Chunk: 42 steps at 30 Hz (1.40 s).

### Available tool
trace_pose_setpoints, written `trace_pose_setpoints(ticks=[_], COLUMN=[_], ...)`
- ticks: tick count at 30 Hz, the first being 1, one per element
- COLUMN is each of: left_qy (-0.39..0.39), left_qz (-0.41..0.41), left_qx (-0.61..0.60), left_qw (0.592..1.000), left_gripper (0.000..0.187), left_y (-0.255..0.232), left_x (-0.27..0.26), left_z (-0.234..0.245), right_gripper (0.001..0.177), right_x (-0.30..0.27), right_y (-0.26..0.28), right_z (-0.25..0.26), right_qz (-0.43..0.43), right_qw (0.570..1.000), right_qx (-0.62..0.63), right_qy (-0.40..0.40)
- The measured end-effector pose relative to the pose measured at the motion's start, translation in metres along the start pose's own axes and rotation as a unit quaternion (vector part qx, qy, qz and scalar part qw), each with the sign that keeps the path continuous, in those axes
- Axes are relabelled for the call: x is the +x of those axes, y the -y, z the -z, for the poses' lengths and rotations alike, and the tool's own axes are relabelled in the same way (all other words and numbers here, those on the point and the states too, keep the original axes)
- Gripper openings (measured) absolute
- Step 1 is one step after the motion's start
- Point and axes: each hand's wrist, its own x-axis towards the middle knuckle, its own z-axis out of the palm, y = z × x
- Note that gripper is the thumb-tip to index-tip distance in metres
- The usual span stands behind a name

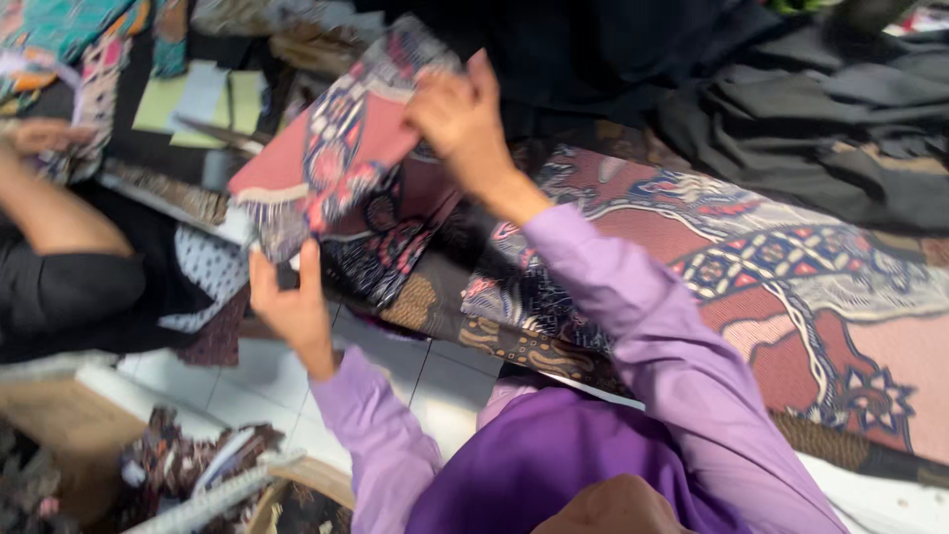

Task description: The person irons a dark gray garment on a patterned ironing board. They repeatedly smooth the fabric, iron it, fold it, and place it on a stack of similar folded items. The person handles the garment and iron throughout the clip.

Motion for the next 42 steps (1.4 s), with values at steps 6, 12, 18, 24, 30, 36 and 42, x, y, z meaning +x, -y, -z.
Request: trace_pose_setpoints(ticks=[6, 12, 18, 24, 30, 36, 42], left_qy=[0.01, 0.227, 0.463, 0.438, 0.363, 0.493, 0.433], left_qz=[0.067, -0.098, -0.261, -0.25, -0.279, -0.317, -0.223], left_qx=[0.171, -0.031, -0.128, 0.117, 0.209, 0.0, 0.172], left_qw=[0.983, 0.968, 0.837, 0.856, 0.864, 0.81, 0.857], left_gripper=[0.074, 0.049, 0.072, 0.083, 0.062, 0.066, 0.077], left_y=[-0.016, -0.064, -0.099, -0.022, -0.04, -0.125, -0.051], left_x=[-0.043, -0.048, -0.096, -0.068, -0.096, -0.195, -0.127], left_z=[-0.034, -0.152, -0.327, -0.334, -0.313, -0.295, -0.212], right_gripper=[0.079, 0.096, 0.074, 0.072, 0.076, 0.08, 0.088], right_x=[-0.098, -0.172, -0.255, -0.387, -0.411, -0.31, -0.402], right_y=[0.017, 0.003, -0.066, -0.136, -0.103, 0.0, -0.025], right_z=[-0.031, 0.026, 0.125, 0.391, 0.418, 0.253, 0.421], right_qz=[-0.064, -0.135, -0.244, -0.513, -0.566, -0.411, -0.572], right_qw=[0.93, 0.953, 0.923, 0.8, 0.703, 0.849, 0.754], right_qx=[0.06, 0.091, -0.093, -0.266, -0.429, -0.191, -0.282], right_qy=[0.358, 0.256, 0.283, 0.16, 0.036, 0.272, 0.156])
